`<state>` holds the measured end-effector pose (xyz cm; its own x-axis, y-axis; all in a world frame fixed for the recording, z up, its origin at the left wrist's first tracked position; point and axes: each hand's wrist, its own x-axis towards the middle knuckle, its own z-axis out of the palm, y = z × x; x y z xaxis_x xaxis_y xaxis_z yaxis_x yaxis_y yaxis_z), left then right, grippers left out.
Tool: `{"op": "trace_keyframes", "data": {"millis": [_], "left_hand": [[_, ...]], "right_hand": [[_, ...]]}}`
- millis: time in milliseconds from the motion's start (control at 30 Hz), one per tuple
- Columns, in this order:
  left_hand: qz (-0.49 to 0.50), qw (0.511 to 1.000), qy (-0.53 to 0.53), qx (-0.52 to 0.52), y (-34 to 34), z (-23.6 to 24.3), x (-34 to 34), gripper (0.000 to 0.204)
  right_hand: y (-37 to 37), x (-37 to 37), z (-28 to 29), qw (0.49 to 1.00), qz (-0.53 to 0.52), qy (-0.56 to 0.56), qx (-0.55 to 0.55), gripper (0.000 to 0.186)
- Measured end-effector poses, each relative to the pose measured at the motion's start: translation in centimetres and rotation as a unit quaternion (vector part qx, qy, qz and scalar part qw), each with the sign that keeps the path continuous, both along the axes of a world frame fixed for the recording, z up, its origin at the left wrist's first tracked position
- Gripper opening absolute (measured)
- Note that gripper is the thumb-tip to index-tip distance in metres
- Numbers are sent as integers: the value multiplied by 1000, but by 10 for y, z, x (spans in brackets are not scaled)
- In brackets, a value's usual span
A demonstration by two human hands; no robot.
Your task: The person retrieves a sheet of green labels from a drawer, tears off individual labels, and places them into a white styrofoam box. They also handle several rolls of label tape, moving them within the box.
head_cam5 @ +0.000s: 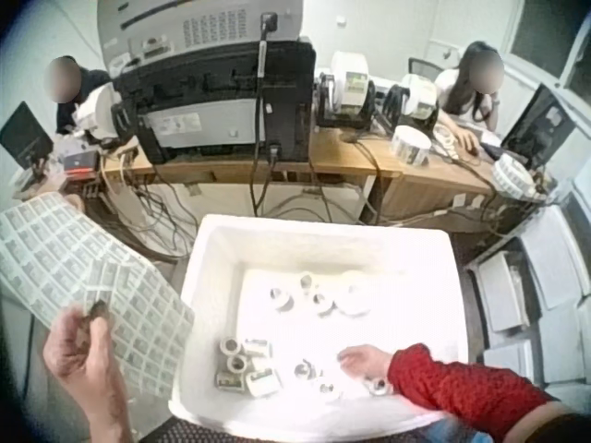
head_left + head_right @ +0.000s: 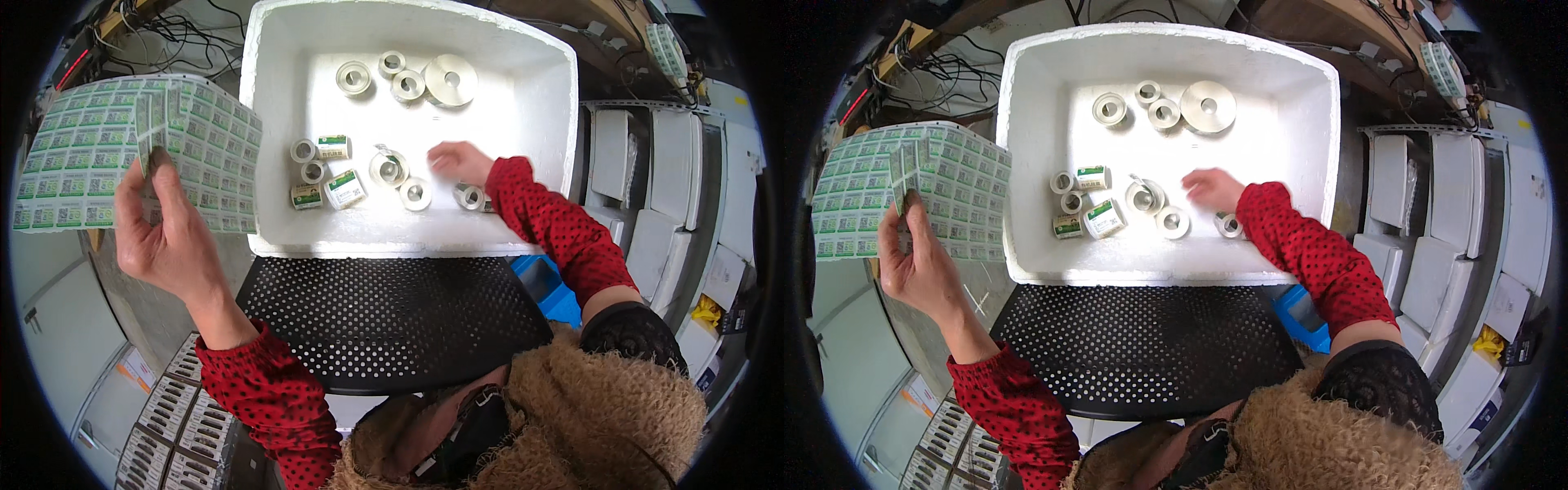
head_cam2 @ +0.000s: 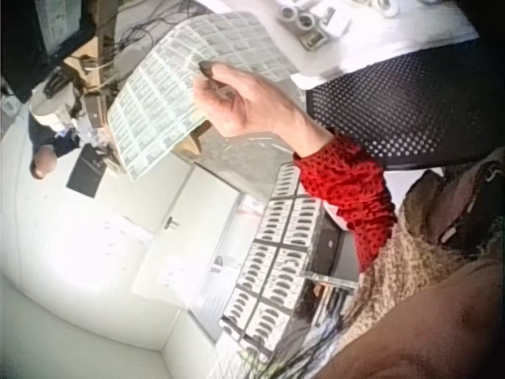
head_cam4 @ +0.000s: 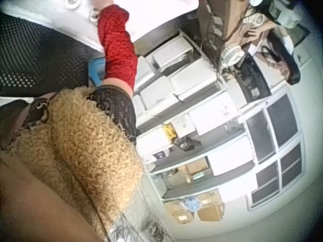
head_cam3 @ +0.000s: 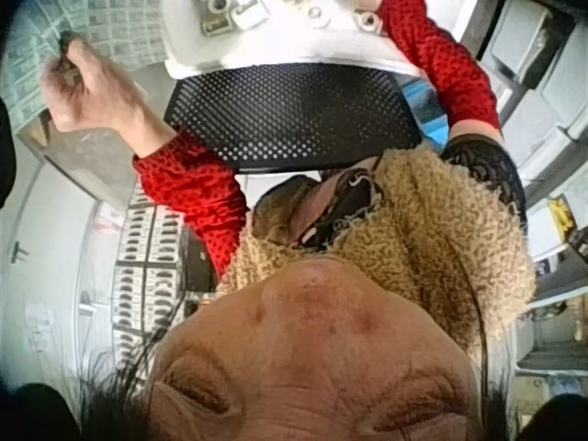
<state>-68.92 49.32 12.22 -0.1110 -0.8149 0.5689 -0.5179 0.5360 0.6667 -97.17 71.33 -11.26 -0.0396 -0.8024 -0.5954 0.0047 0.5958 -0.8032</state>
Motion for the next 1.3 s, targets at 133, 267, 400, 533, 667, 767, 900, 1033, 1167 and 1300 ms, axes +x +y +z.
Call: {"op": "trace_keyframes", "data": {"millis": [133, 267, 400, 533, 667, 767, 900, 1033, 1167, 1300], "left_hand": [[-1, 1000, -18, -21, -1, 3, -2, 9], [3, 1000, -9, -18, -2, 1, 0, 9], [-10, 1000, -13, -8, -1, 2, 1, 10], [0, 999, -32, -18, -3, 0, 2, 11], [-5, 999, -31, -25, -3, 0, 2, 12], [-10, 1000, -19, -19, -3, 0, 1, 12], [-10, 1000, -5, -18, -4, -2, 1, 12], [-1, 1000, -18, -3, -1, 0, 0, 11], [-6, 1000, -16, -3, 0, 2, -1, 11], [-14, 998, -38, -42, -2, 2, 0, 10]], "right_hand": [[18, -55, -6, 881, 152, 419, 159, 39], [24, -45, -5, 840, 232, 410, 269, 43], [26, -33, -16, 863, 193, 418, 208, 47], [24, -12, -18, 844, 211, 482, 107, 52], [15, 1, -9, 836, 232, 472, 157, 57], [19, 2, -19, 855, 203, 459, 128, 59], [12, 6, -20, 879, 42, 471, 63, 59], [9, 13, -14, 842, 150, 484, 183, 55], [14, 12, -28, 837, 155, 508, 133, 53], [8, 10, -21, 864, 47, 492, 98, 57]]}}
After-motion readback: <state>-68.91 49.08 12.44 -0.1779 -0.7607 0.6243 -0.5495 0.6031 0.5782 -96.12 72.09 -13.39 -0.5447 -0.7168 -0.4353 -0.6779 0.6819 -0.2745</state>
